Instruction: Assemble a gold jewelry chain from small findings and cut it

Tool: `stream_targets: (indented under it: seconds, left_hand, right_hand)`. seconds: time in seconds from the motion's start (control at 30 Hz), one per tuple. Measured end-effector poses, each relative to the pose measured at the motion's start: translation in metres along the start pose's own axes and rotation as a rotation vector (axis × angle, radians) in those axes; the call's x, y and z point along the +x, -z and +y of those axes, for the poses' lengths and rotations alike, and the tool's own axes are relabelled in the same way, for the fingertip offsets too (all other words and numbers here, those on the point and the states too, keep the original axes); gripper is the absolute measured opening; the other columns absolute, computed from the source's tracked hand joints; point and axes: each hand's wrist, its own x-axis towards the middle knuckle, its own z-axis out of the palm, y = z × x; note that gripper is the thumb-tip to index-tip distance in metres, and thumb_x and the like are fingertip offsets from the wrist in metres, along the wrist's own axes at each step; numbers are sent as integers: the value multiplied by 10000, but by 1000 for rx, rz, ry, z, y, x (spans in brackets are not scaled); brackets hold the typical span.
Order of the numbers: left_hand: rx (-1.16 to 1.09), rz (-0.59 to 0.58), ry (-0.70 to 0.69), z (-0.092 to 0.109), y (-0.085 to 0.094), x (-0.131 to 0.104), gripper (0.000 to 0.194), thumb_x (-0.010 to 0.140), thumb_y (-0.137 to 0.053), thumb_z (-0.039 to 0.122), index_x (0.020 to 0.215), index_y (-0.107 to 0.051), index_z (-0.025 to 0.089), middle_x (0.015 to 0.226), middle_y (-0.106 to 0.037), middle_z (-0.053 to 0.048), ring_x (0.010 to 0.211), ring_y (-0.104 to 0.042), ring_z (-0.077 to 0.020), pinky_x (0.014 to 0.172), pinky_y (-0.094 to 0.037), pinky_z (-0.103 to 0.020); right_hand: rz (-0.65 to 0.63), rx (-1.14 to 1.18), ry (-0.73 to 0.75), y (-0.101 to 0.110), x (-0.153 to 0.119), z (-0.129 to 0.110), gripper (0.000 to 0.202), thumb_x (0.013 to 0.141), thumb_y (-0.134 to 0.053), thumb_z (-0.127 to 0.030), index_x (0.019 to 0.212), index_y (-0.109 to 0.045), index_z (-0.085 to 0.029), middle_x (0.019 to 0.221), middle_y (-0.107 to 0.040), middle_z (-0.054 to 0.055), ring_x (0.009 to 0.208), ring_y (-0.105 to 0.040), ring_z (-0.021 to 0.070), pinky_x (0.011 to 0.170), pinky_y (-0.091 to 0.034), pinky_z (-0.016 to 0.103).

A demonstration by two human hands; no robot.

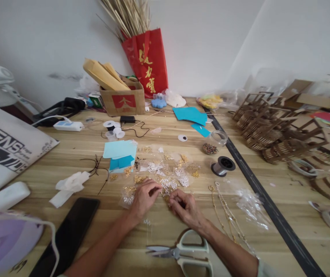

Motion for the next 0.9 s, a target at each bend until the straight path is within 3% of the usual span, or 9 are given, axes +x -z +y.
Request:
stream_targets:
  seconds: [0.33,0.5,0.7,0.9]
  left_hand:
    - [7,-52,63,5,3,3,107,804,-600,76,769,-669,150,764,-696,-45,757,-619,-184,738,-472,-307]
    - [132,-165,76,13,9,3,122,774,-625,48,770,-682,156,792,-684,-46,804,-595,-200,757,-457,-318]
    - [310,-324,101,22,16,3,112,775,-631,70,732,-669,167,790,-660,-40,850,-562,-215,768,-434,-320]
    - [372,-378,58,19,14,4,154,832,-588,125,699,-648,174,753,-640,-31,807,-561,-202,760,-417,-318]
  right_hand:
    - [-79,-182,140,4,-4,-9,96,909,-467,-204,829,-514,-180,571,-441,-57,503,-409,95,496,-312,201]
    - [-126,-215,165,6,-6,-14,100,904,-457,-193,823,-513,-182,579,-436,-51,501,-404,100,493,-309,209]
    - [-36,-111,70,3,-4,-4,153,915,-474,-263,798,-517,-175,556,-443,-54,488,-385,92,473,-295,203]
    - [32,-29,30,3,0,1,196,916,-493,-325,794,-522,-174,516,-466,-59,444,-383,82,441,-288,194]
